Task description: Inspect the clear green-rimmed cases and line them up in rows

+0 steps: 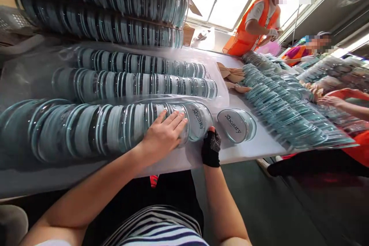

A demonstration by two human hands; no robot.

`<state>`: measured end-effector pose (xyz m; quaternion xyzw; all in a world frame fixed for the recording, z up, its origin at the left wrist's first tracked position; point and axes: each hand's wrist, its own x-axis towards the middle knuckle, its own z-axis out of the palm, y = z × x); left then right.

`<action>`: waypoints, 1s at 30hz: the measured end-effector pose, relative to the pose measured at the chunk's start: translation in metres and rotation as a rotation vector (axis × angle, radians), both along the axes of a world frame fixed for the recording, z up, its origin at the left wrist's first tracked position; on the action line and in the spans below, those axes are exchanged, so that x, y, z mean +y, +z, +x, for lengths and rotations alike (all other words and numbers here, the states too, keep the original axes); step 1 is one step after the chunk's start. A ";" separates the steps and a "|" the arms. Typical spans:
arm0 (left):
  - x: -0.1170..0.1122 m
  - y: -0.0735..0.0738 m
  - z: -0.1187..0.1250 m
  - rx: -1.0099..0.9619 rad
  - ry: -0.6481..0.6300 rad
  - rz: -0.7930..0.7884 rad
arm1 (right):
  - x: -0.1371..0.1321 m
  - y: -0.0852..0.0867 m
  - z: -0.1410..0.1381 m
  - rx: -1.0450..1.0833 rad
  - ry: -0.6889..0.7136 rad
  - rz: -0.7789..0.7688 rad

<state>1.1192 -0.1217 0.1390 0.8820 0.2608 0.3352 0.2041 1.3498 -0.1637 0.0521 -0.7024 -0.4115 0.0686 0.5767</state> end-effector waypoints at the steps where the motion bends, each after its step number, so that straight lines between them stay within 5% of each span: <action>1: 0.002 -0.002 0.000 0.002 0.008 0.003 | -0.002 -0.001 0.004 -0.001 -0.066 -0.007; 5: 0.000 -0.004 -0.006 0.125 0.067 0.171 | -0.016 -0.002 0.010 -0.094 -0.226 0.074; 10: -0.009 0.005 -0.010 0.322 0.145 0.377 | -0.042 0.016 -0.002 -0.818 0.134 0.410; 13: -0.009 0.008 -0.011 0.381 0.136 0.434 | -0.055 0.031 -0.010 -1.027 0.199 0.421; 18: -0.007 0.004 -0.010 0.378 0.150 0.486 | -0.060 0.036 -0.010 -0.768 0.179 0.400; 22: -0.007 0.000 -0.007 0.344 0.154 0.477 | -0.056 0.029 0.022 -0.169 -0.238 0.173; 24: -0.008 0.000 -0.007 0.324 0.146 0.451 | -0.055 0.026 0.046 -0.043 -0.352 0.126; 27: -0.009 0.005 -0.012 0.283 0.131 0.402 | -0.058 0.023 0.073 -0.111 -0.418 0.167; 30: -0.007 0.016 -0.025 0.239 0.166 0.379 | -0.062 0.026 0.070 -0.360 -0.460 0.200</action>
